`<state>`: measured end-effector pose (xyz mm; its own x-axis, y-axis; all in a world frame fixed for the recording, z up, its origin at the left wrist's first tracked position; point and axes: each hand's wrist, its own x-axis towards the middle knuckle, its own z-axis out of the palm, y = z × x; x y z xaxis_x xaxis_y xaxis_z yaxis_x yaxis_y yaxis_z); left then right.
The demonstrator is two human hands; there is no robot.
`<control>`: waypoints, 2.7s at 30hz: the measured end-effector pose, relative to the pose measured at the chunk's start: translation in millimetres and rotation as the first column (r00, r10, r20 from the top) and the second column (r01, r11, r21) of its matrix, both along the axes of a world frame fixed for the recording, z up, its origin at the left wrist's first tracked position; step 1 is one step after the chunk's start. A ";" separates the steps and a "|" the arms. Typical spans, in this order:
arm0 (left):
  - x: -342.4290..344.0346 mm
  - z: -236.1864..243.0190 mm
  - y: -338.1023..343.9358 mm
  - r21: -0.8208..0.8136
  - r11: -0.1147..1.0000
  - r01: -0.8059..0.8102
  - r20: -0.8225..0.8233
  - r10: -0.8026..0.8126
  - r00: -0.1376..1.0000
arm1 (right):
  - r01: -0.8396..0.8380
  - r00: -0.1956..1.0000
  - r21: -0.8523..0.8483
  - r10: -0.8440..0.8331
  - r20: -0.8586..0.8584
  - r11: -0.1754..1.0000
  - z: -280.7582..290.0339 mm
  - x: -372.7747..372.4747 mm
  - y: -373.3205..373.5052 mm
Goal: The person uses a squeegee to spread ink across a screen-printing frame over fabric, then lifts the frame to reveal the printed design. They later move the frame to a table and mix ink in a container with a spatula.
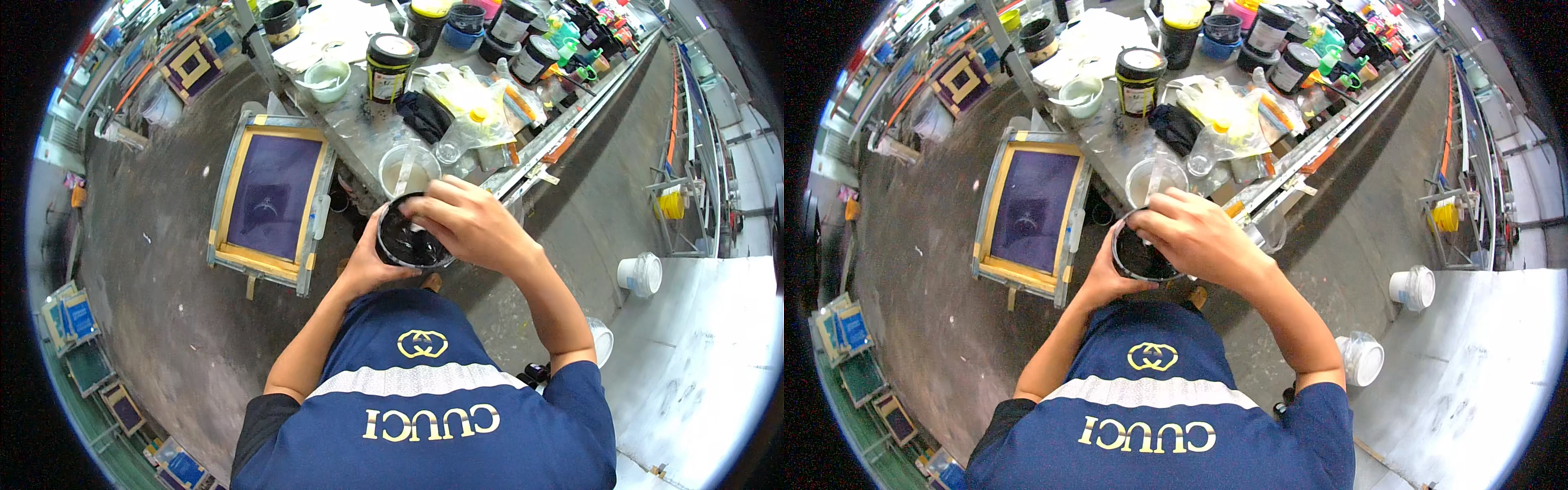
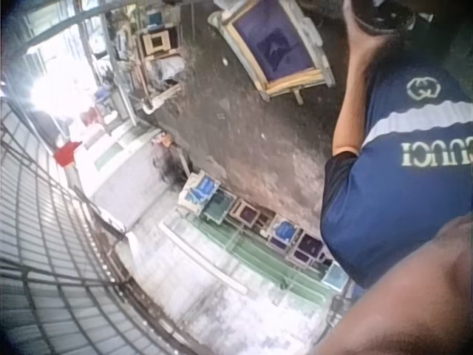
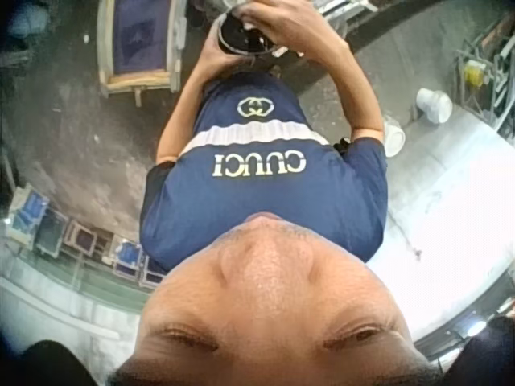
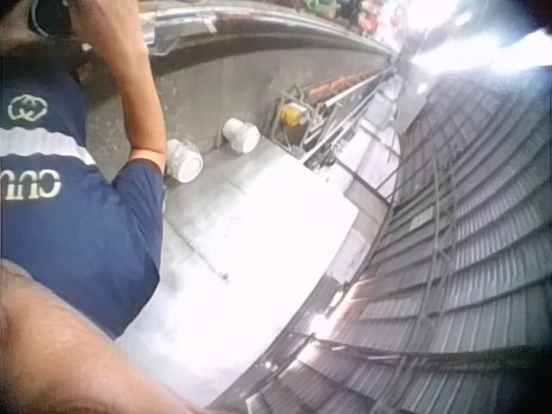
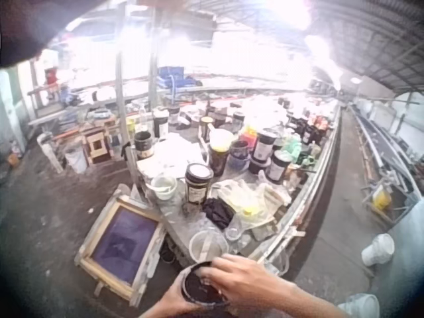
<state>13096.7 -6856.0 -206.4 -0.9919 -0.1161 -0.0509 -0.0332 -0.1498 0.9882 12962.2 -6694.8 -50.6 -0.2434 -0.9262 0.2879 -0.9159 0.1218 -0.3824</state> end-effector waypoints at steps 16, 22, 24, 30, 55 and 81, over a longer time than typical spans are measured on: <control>32.8 18.2 -43.2 0.291 0.892 -0.346 0.078 0.338 0.938 | 0.705 0.551 -0.065 -0.487 0.678 0.707 -232.7 -180.2 34.4; 53.6 1.4 -57.8 -0.094 0.877 -0.470 0.065 0.477 0.877 | 0.522 0.778 -0.114 -0.417 0.469 0.845 -120.6 -158.5 17.3; 47.1 5.1 -56.5 -0.131 0.897 -0.422 -0.014 0.424 0.906 | 0.331 0.942 -0.071 -0.325 0.087 0.941 -53.5 -133.8 27.4; 38.5 -4.1 -43.6 -0.104 0.911 -0.400 -0.105 0.389 0.915 | 0.122 0.930 0.476 0.067 -0.362 0.871 95.3 -53.2 -18.5; 17.4 7.0 -30.0 0.071 0.950 -0.303 -0.130 0.310 0.942 | 0.267 0.533 0.656 0.459 -0.711 0.706 139.0 -10.5 -57.9; 13.2 1.2 -39.3 -0.025 0.916 -0.400 -0.041 0.399 0.916 | 0.645 0.629 -0.081 -0.468 0.621 0.760 -123.2 -153.0 52.1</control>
<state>13109.8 -6895.3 -205.2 -0.8638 -0.5037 -0.0071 0.0568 -0.1113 0.9922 12809.2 -6642.7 -173.8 -0.8756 -0.4598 0.1479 -0.3311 0.3484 -0.8770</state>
